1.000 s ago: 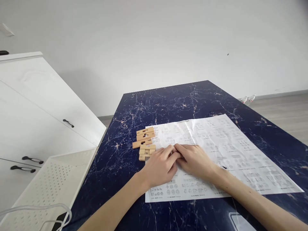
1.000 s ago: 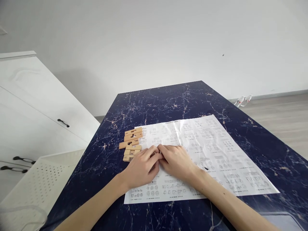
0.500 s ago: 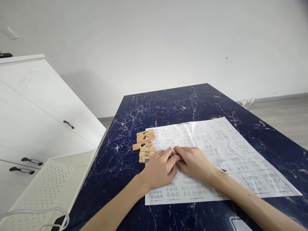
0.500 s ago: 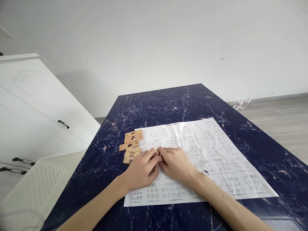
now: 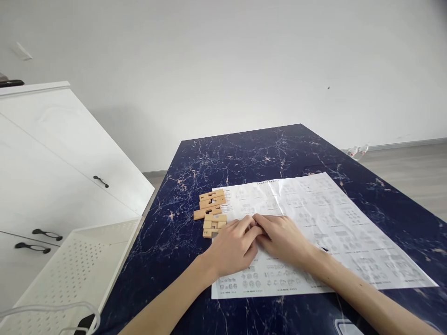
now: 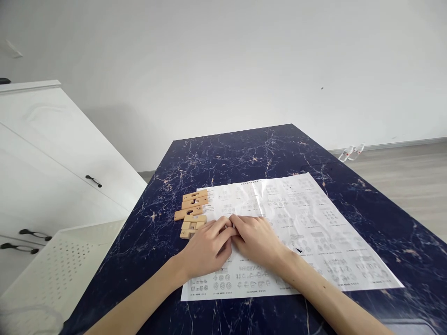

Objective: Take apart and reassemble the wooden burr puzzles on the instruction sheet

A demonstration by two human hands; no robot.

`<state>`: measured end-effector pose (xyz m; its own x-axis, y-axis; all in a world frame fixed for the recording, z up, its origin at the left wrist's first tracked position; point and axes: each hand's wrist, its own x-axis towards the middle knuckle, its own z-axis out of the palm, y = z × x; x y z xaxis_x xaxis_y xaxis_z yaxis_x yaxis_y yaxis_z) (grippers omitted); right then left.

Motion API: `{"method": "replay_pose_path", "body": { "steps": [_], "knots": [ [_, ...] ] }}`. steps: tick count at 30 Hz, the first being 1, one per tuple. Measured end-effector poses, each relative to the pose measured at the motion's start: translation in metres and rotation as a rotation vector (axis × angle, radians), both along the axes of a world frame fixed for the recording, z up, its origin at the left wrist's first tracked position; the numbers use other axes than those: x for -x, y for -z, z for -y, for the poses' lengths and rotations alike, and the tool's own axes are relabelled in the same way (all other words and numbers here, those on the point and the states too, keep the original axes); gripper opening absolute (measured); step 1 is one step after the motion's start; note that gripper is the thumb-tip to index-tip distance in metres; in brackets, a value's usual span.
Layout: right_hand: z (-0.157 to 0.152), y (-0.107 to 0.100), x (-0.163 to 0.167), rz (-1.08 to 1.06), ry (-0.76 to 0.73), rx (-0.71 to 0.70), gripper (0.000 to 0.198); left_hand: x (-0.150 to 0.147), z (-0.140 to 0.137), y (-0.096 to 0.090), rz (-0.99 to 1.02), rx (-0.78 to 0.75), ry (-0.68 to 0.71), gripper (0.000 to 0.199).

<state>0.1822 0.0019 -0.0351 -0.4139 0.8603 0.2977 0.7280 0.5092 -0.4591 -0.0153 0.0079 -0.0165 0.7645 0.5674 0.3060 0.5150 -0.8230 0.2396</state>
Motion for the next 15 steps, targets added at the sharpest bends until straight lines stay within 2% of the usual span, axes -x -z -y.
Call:
{"method": "replay_pose_path", "body": {
  "steps": [15],
  "knots": [
    [0.0007, -0.0023, 0.0031, -0.003, 0.011, 0.016, 0.018, 0.0010, 0.0001, 0.0005, -0.009, 0.002, -0.004, 0.023]
  ]
}}
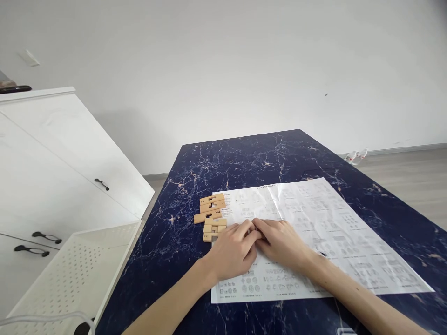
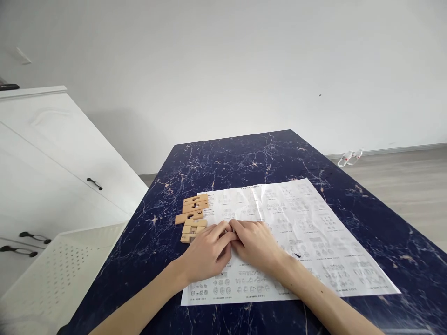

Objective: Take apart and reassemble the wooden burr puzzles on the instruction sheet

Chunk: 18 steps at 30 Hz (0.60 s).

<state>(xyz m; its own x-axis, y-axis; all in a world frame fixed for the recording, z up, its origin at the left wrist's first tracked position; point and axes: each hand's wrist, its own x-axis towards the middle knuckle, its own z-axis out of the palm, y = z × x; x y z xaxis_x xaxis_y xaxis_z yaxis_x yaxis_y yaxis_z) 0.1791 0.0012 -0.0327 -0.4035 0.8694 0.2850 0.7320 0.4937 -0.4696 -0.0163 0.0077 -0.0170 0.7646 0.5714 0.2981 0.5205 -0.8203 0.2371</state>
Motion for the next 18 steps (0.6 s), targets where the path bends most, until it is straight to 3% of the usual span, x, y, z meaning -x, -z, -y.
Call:
{"method": "replay_pose_path", "body": {
  "steps": [18],
  "knots": [
    [-0.0003, 0.0031, -0.0006, -0.005, -0.003, -0.003, 0.018, 0.0006, 0.0002, 0.0005, -0.017, 0.003, -0.011, 0.022]
  ]
}}
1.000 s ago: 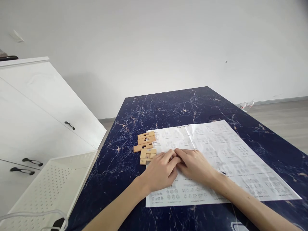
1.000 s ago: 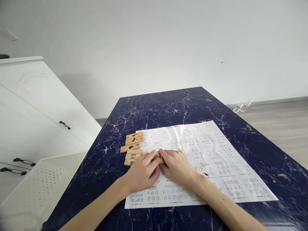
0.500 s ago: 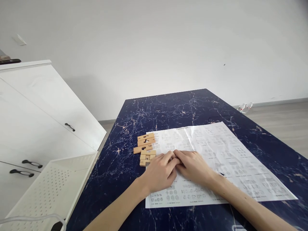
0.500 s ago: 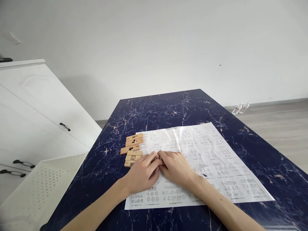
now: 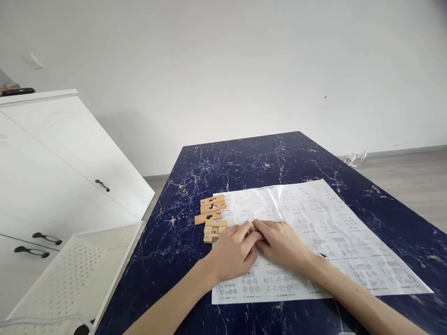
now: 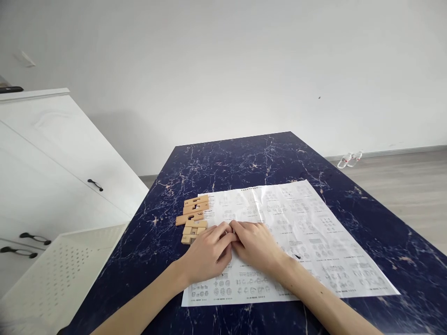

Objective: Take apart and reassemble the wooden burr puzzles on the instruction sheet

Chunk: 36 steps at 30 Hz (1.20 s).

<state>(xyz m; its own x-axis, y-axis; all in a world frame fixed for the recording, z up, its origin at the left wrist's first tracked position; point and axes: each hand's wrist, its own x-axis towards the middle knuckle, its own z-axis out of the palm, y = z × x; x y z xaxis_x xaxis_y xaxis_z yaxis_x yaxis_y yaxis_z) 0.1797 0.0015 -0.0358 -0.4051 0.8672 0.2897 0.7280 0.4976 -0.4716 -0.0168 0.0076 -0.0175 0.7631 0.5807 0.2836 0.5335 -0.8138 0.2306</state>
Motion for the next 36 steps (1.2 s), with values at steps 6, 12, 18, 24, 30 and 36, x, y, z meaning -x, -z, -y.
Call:
{"method": "replay_pose_path", "body": {
  "steps": [6, 12, 18, 24, 30, 36],
  "knots": [
    [0.000, 0.000, 0.000, -0.004, -0.002, 0.003, 0.018, 0.000, 0.001, -0.001, 0.004, -0.003, 0.001, 0.023],
    [-0.002, 0.003, 0.001, -0.004, -0.008, 0.005, 0.018, 0.001, 0.001, -0.003, 0.015, -0.001, -0.003, 0.021],
    [-0.002, 0.001, 0.001, -0.006, -0.012, 0.014, 0.015, 0.011, -0.005, -0.025, 0.167, 0.018, 0.085, 0.025],
    [0.000, -0.009, 0.004, -0.006, -0.018, 0.061, 0.017, 0.046, -0.042, -0.037, 0.259, 0.075, -0.154, 0.017],
    [0.001, -0.011, 0.004, 0.000, -0.017, 0.095, 0.018, 0.092, -0.083, -0.014, 0.293, 0.051, -0.403, 0.021],
    [0.001, -0.012, 0.004, -0.004, -0.013, 0.078, 0.017, 0.099, -0.090, -0.001, 0.227, 0.051, -0.478, 0.024]
  ]
}}
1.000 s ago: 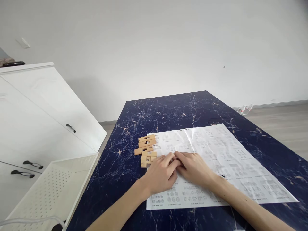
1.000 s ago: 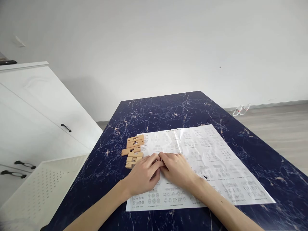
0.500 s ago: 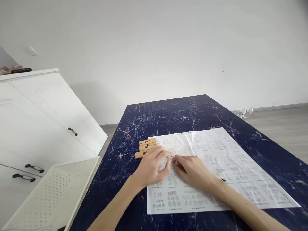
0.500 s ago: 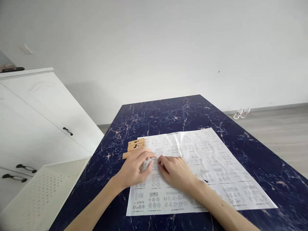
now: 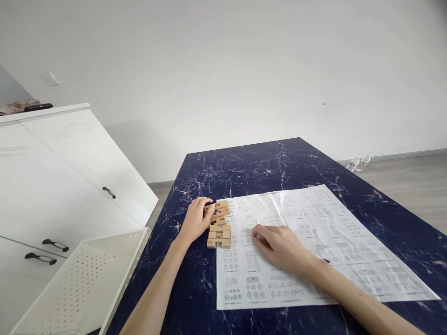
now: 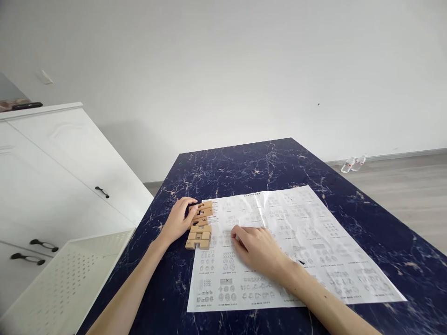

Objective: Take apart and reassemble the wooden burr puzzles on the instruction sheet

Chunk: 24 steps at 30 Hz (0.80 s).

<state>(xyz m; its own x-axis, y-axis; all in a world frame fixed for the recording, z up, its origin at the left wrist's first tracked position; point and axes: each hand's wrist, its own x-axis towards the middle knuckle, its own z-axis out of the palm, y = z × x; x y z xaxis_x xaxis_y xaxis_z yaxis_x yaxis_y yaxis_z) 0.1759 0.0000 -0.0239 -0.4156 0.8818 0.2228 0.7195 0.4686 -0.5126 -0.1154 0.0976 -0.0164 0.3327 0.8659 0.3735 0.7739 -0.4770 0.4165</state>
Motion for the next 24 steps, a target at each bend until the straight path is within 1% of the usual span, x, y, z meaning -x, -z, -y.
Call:
{"method": "replay_pose_path", "body": {
  "steps": [5, 10, 18, 24],
  "knots": [
    [-0.0002, 0.0000, 0.0003, -0.001, 0.000, -0.019, 0.019, -0.0040, 0.0016, 0.0004, -0.045, 0.007, -0.012, 0.025],
    [-0.0001, 0.0007, 0.0001, -0.006, 0.001, -0.028, 0.018, -0.0044, -0.0007, 0.0051, -0.066, 0.002, -0.027, 0.025],
    [0.0009, -0.0019, 0.0006, 0.002, 0.001, 0.015, 0.019, -0.0053, 0.0009, 0.0063, -0.115, 0.006, -0.056, 0.034],
    [0.0000, -0.0003, -0.0002, -0.005, -0.003, -0.003, 0.017, -0.0082, 0.0026, 0.0053, -0.150, -0.026, -0.115, 0.033]
  ]
}}
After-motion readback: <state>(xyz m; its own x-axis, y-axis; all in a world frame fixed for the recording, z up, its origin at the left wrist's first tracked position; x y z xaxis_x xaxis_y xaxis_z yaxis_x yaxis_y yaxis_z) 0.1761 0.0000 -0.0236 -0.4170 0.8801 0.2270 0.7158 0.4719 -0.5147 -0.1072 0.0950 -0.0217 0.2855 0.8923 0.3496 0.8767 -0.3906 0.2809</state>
